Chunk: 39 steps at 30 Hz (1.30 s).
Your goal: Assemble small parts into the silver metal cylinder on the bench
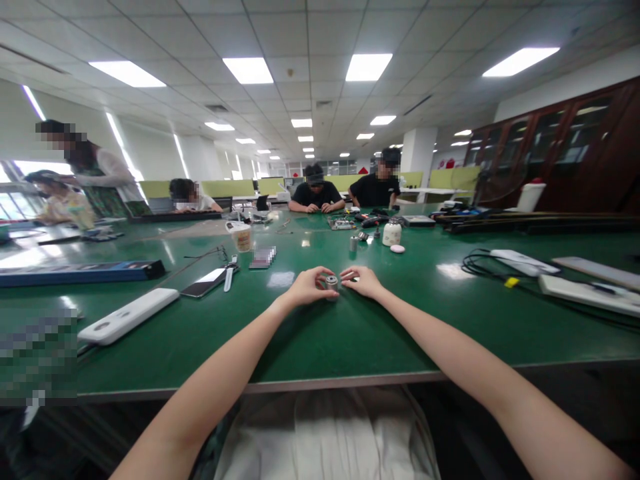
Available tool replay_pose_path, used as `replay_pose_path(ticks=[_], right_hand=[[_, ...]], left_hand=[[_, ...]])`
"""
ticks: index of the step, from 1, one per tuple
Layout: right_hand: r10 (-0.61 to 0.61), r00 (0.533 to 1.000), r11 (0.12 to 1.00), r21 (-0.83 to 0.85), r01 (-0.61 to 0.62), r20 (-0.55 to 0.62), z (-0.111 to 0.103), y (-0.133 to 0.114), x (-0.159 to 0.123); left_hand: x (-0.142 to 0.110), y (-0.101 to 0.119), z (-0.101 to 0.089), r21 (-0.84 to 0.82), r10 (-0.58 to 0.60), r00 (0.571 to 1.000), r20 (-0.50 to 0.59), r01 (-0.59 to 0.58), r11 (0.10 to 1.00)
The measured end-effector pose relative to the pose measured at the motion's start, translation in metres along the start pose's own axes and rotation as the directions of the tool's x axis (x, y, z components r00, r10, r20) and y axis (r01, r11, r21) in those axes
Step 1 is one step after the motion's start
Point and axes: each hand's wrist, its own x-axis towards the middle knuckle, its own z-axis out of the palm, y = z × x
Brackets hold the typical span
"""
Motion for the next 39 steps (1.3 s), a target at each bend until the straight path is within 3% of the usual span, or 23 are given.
replay_pose_path(ticks=[4,8,14,21,28,34,37,39], right_hand=[[0.01,0.998,1.0,0.008,-0.01,-0.063,0.0,-0.01,0.002],[-0.045,0.989,0.969,0.235,0.078,-0.144,-0.002,-0.034,0.002],[-0.152,0.986,0.943,0.287,0.167,-0.074,0.0,-0.066,-0.006],[-0.157,0.986,0.952,0.259,0.165,-0.051,0.006,-0.065,-0.01],[-0.149,0.973,0.953,0.236,0.188,-0.174,0.012,-0.068,-0.008],[-0.121,0.987,0.969,0.202,0.141,-0.109,0.013,-0.069,-0.009],[-0.048,0.971,0.985,0.147,0.084,-0.232,0.009,-0.073,-0.012],[0.015,0.934,0.984,0.171,0.049,-0.357,0.004,-0.075,-0.013]], left_hand=[[0.001,-0.002,0.0,-0.007,0.01,1.0,0.006,-0.01,1.0],[0.002,-0.004,0.0,0.012,0.025,1.0,0.0,-0.025,1.0],[0.002,-0.005,0.001,0.029,0.034,0.999,-0.003,-0.034,0.999],[0.002,-0.005,0.001,0.015,0.053,0.999,0.005,-0.054,0.998],[0.001,-0.003,0.0,0.019,0.065,0.998,0.011,-0.066,0.998],[0.0,0.0,-0.001,0.041,0.048,0.999,0.021,-0.048,0.998],[-0.001,0.004,-0.002,0.059,0.03,1.0,0.006,-0.03,0.998],[-0.002,0.009,-0.003,0.064,0.039,0.999,-0.029,-0.037,0.997]])
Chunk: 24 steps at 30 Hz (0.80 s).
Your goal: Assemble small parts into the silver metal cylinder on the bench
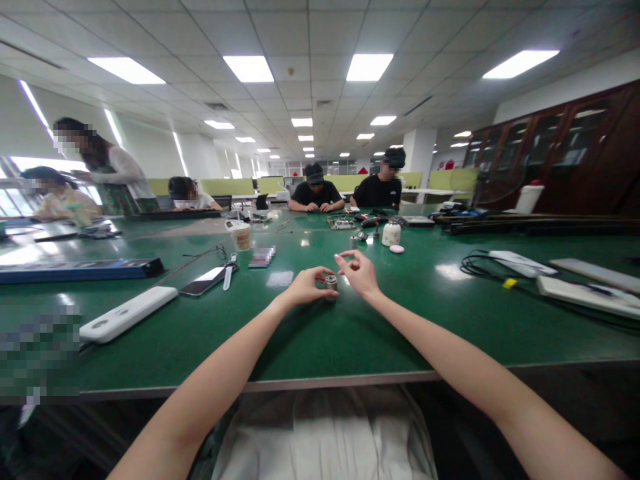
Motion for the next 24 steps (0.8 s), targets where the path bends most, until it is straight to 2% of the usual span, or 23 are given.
replay_pose_path(ticks=[2,6,12,17,21,22,24], right_hand=[[0.032,0.995,0.998,0.052,-0.027,-0.09,-0.005,0.0,0.003],[0.059,0.983,0.996,0.072,-0.047,-0.175,-0.015,0.009,0.009],[0.063,0.978,0.995,0.091,-0.045,-0.2,-0.018,0.014,0.013],[0.072,0.972,0.994,0.091,-0.053,-0.224,-0.019,0.014,0.017],[0.089,0.966,0.995,0.066,-0.075,-0.241,-0.022,0.017,0.02],[0.091,0.965,0.995,0.06,-0.079,-0.245,-0.022,0.017,0.02],[0.099,0.964,0.995,0.054,-0.089,-0.247,-0.023,0.018,0.021]], left_hand=[[0.0,0.006,-0.002,-0.029,0.02,0.999,-0.051,-0.022,0.999],[0.002,0.011,-0.007,-0.097,0.018,0.99,-0.137,-0.031,0.995],[0.003,0.009,-0.005,-0.071,0.018,0.984,-0.178,-0.032,0.997],[0.009,0.011,-0.006,-0.139,0.004,0.965,-0.262,-0.042,0.989],[0.012,-0.01,-0.024,-0.037,-0.009,0.91,-0.415,-0.007,0.999],[0.011,-0.02,-0.028,0.014,-0.02,0.909,-0.416,0.028,0.999],[0.009,-0.041,-0.035,0.086,-0.072,0.938,-0.339,0.107,0.99]])
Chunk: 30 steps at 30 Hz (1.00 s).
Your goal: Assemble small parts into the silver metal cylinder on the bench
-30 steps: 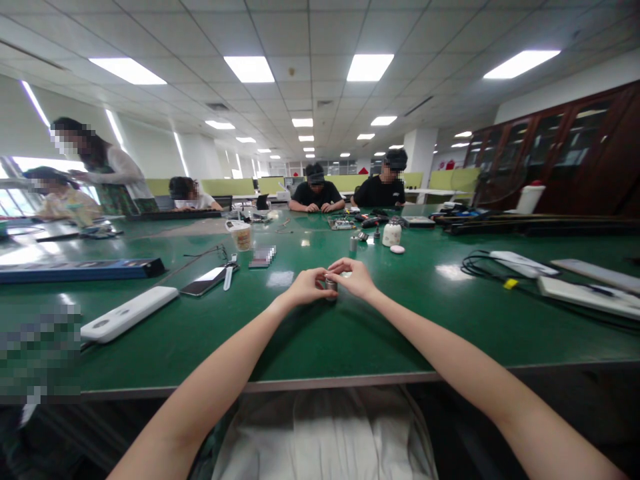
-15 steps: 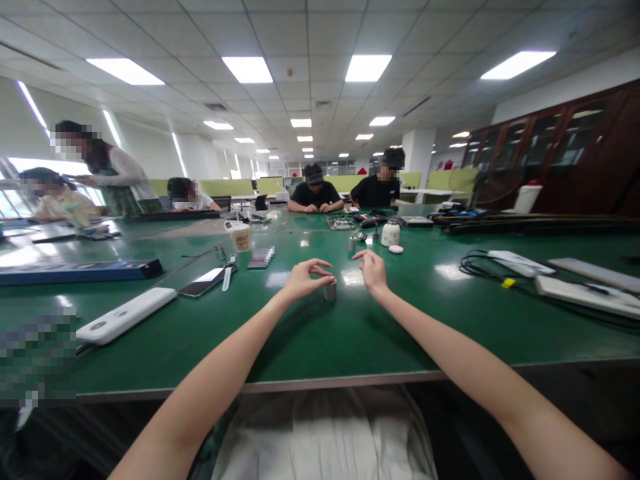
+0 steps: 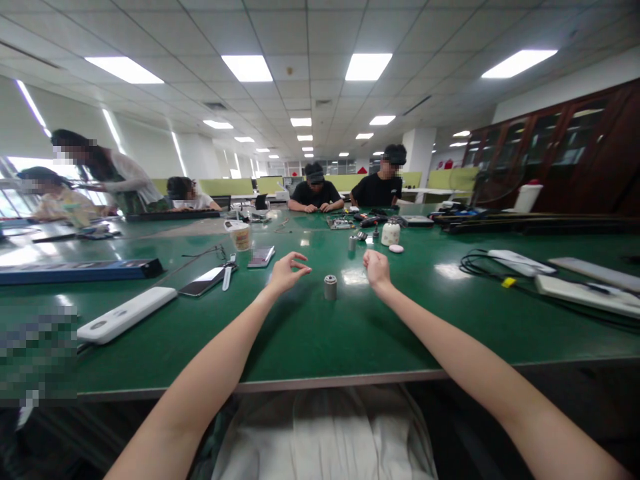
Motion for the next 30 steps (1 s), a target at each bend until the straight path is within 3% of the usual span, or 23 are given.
replay_pose_path(ticks=[3,5,8,14,18,23,26,30], right_hand=[[0.011,1.0,1.0,-0.009,-0.011,0.003,-0.001,0.0,0.0],[0.014,1.0,1.0,-0.022,-0.014,0.005,-0.002,0.0,-0.001],[0.012,1.0,0.999,-0.047,-0.012,0.001,-0.002,0.001,-0.001],[0.005,1.0,0.997,-0.082,-0.005,-0.001,-0.003,0.0,-0.001],[0.016,1.0,0.993,-0.116,-0.015,0.0,-0.003,0.0,-0.001],[-0.003,1.0,0.991,-0.136,0.005,0.011,-0.003,0.001,-0.002],[-0.018,1.0,0.987,-0.161,0.022,0.025,-0.003,0.0,-0.003],[-0.041,0.998,0.976,-0.212,0.05,0.046,-0.003,0.0,-0.004]], left_hand=[[-0.002,-0.024,-0.001,0.072,-0.039,0.989,0.142,0.029,0.997],[-0.003,-0.03,0.0,0.082,-0.058,0.987,0.152,0.046,0.996],[-0.003,-0.03,0.002,0.062,-0.074,0.989,0.127,0.066,0.996],[-0.005,-0.027,0.004,0.023,-0.065,0.973,0.223,0.062,0.998],[-0.008,-0.005,0.006,0.017,0.009,0.992,0.124,-0.011,1.0],[-0.013,0.041,0.02,-0.176,0.114,0.993,-0.01,-0.114,0.978],[-0.015,0.054,0.028,-0.228,0.14,0.99,0.013,-0.134,0.964],[-0.018,0.054,0.031,-0.269,0.153,0.986,0.073,-0.128,0.955]])
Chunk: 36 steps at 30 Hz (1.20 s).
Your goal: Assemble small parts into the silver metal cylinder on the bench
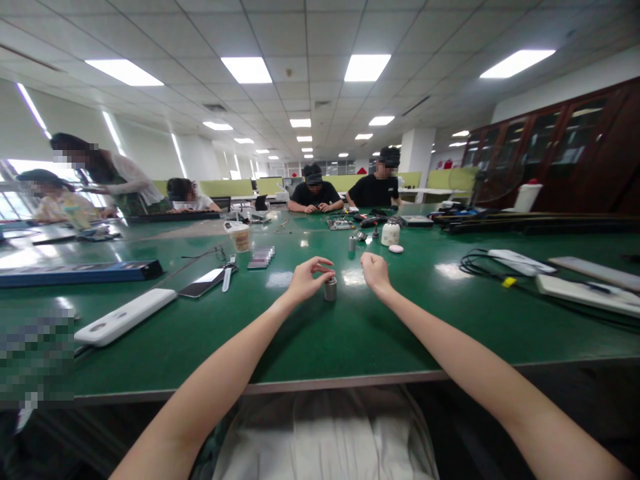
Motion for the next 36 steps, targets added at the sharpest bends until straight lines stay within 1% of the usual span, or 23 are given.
replay_pose_path(ticks=[2,4,7,9,11,12,14,16,18,22,26,28,29,31,33,34,36], right_hand=[[-0.011,1.0,1.0,-0.019,0.011,0.009,0.0,0.001,0.0],[-0.013,1.0,1.0,-0.027,0.014,0.026,0.001,0.002,-0.001],[-0.054,0.993,0.999,0.01,0.053,0.103,0.002,0.001,-0.002],[-0.13,0.969,0.991,0.058,0.12,0.212,0.002,-0.002,-0.004],[-0.186,0.924,0.982,0.078,0.169,0.333,0.002,-0.007,-0.008],[-0.193,0.904,0.981,0.064,0.182,0.382,0.002,-0.01,-0.011],[-0.188,0.877,0.977,-0.007,0.213,0.442,0.002,-0.015,-0.015],[-0.185,0.859,0.962,-0.091,0.258,0.477,0.002,-0.018,-0.018],[-0.178,0.844,0.947,-0.146,0.287,0.505,0.003,-0.02,-0.019],[-0.161,0.829,0.936,-0.182,0.3,0.536,0.006,-0.021,-0.017],[-0.178,0.806,0.919,-0.197,0.341,0.565,0.008,-0.026,-0.012],[-0.199,0.808,0.915,-0.189,0.355,0.554,0.008,-0.026,-0.008],[-0.203,0.82,0.917,-0.19,0.351,0.535,0.008,-0.025,-0.004],[-0.182,0.861,0.923,-0.219,0.315,0.475,0.006,-0.017,0.004],[-0.128,0.902,0.917,-0.298,0.267,0.413,0.002,-0.001,0.013],[-0.094,0.906,0.903,-0.347,0.252,0.413,0.0,0.008,0.016],[-0.017,0.891,0.858,-0.452,0.246,0.453,-0.004,0.027,0.02]], left_hand=[[-0.001,0.001,-0.001,-0.012,0.005,1.0,0.022,-0.005,1.0],[-0.003,0.003,-0.002,0.012,0.008,0.999,0.04,-0.008,1.0],[-0.004,0.004,-0.005,0.084,-0.003,0.999,0.051,-0.001,0.996],[-0.005,0.001,-0.006,0.108,-0.024,0.996,0.083,0.014,0.994],[-0.006,-0.006,-0.006,0.129,-0.059,0.987,0.147,0.04,0.991],[-0.007,-0.01,-0.006,0.141,-0.082,0.981,0.176,0.058,0.988],[-0.008,-0.018,-0.004,0.15,-0.124,0.968,0.217,0.092,0.984],[-0.009,-0.024,-0.002,0.127,-0.14,0.961,0.239,0.112,0.986],[-0.008,-0.027,-0.001,0.095,-0.128,0.959,0.254,0.107,0.99],[-0.008,-0.03,0.0,0.067,-0.109,0.959,0.26,0.095,0.993],[-0.008,-0.032,0.0,0.057,-0.111,0.955,0.273,0.1,0.993],[-0.008,-0.033,0.0,0.05,-0.115,0.954,0.275,0.105,0.993],[-0.008,-0.033,0.0,0.048,-0.117,0.954,0.275,0.108,0.993],[-0.007,-0.034,0.0,0.048,-0.12,0.952,0.281,0.111,0.993],[-0.007,-0.033,0.0,0.05,-0.116,0.95,0.29,0.106,0.993],[-0.007,-0.033,0.0,0.05,-0.114,0.95,0.292,0.104,0.993],[-0.007,-0.032,0.0,0.048,-0.111,0.95,0.292,0.102,0.994]])
